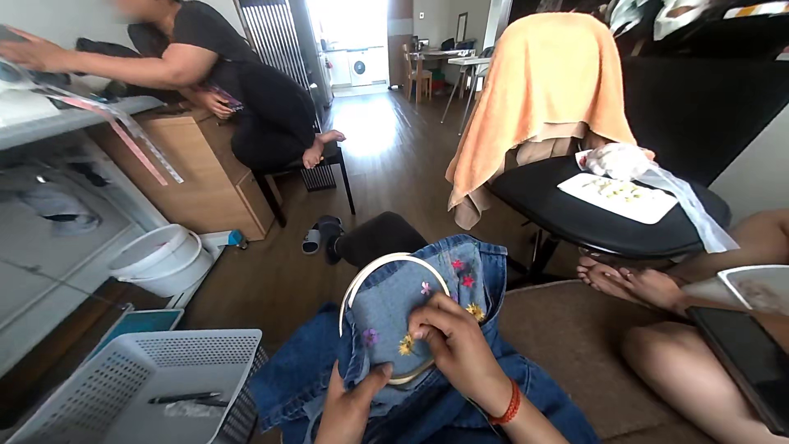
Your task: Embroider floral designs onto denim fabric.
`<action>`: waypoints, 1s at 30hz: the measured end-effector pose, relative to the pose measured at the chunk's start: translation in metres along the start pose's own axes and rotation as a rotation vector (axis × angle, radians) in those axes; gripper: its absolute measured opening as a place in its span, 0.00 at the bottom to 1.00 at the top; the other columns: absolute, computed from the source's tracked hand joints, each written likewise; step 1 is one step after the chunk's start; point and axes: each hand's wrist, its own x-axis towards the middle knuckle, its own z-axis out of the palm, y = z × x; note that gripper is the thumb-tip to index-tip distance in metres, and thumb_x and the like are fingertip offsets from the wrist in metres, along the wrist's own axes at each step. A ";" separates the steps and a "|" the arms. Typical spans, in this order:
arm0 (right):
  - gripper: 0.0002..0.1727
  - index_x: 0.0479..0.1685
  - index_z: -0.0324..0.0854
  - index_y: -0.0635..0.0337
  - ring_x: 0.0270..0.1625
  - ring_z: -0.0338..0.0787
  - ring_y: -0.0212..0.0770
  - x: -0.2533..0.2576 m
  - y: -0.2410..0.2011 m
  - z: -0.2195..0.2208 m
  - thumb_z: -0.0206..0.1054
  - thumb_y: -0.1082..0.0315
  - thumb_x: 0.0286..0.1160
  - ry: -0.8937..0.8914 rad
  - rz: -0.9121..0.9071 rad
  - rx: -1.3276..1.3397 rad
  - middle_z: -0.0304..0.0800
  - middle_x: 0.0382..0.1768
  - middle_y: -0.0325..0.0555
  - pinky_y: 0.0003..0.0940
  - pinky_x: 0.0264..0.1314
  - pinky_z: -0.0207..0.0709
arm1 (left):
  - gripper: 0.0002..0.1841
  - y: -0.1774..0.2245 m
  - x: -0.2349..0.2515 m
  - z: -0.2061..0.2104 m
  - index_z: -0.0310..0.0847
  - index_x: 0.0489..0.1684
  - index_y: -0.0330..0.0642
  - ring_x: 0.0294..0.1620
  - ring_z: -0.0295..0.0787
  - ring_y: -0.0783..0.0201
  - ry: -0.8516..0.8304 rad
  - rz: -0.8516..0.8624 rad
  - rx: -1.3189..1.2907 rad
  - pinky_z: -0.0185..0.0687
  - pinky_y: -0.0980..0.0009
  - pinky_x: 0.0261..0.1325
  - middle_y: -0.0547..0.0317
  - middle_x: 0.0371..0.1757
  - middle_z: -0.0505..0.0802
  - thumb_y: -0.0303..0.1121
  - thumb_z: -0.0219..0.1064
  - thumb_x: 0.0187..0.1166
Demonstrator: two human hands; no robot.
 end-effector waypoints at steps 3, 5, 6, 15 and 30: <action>0.07 0.35 0.91 0.53 0.39 0.85 0.27 -0.001 0.000 -0.001 0.66 0.70 0.75 0.001 0.011 0.008 0.85 0.34 0.38 0.19 0.45 0.80 | 0.29 0.002 -0.002 0.002 0.68 0.65 0.30 0.50 0.93 0.71 0.019 -0.015 0.028 0.92 0.70 0.57 0.61 0.49 0.93 0.11 0.66 0.60; 0.07 0.35 0.91 0.53 0.40 0.86 0.27 -0.001 0.001 -0.001 0.67 0.70 0.74 0.013 0.003 0.006 0.86 0.35 0.38 0.18 0.45 0.81 | 0.29 0.001 -0.002 0.001 0.68 0.65 0.30 0.51 0.93 0.72 0.013 -0.012 0.040 0.91 0.70 0.58 0.61 0.49 0.93 0.12 0.67 0.60; 0.06 0.35 0.91 0.53 0.40 0.86 0.26 -0.001 0.000 0.000 0.68 0.69 0.73 0.025 -0.002 -0.003 0.87 0.35 0.38 0.17 0.45 0.81 | 0.29 0.001 -0.001 0.000 0.68 0.66 0.29 0.51 0.93 0.72 0.004 -0.007 0.042 0.91 0.70 0.58 0.60 0.49 0.93 0.12 0.67 0.61; 0.05 0.33 0.90 0.57 0.28 0.88 0.25 -0.006 -0.006 0.003 0.75 0.66 0.65 0.122 0.077 -0.040 0.92 0.32 0.39 0.18 0.31 0.85 | 0.36 0.000 -0.001 -0.001 0.59 0.77 0.26 0.58 0.90 0.72 -0.030 0.018 0.055 0.88 0.70 0.64 0.56 0.59 0.90 0.14 0.69 0.64; 0.08 0.33 0.86 0.53 0.37 0.86 0.33 -0.007 -0.009 0.003 0.61 0.69 0.73 0.086 -0.110 -0.337 0.84 0.34 0.40 0.21 0.42 0.82 | 0.43 -0.001 0.001 -0.002 0.50 0.84 0.24 0.62 0.89 0.70 -0.055 0.036 0.023 0.86 0.70 0.67 0.52 0.64 0.87 0.15 0.70 0.64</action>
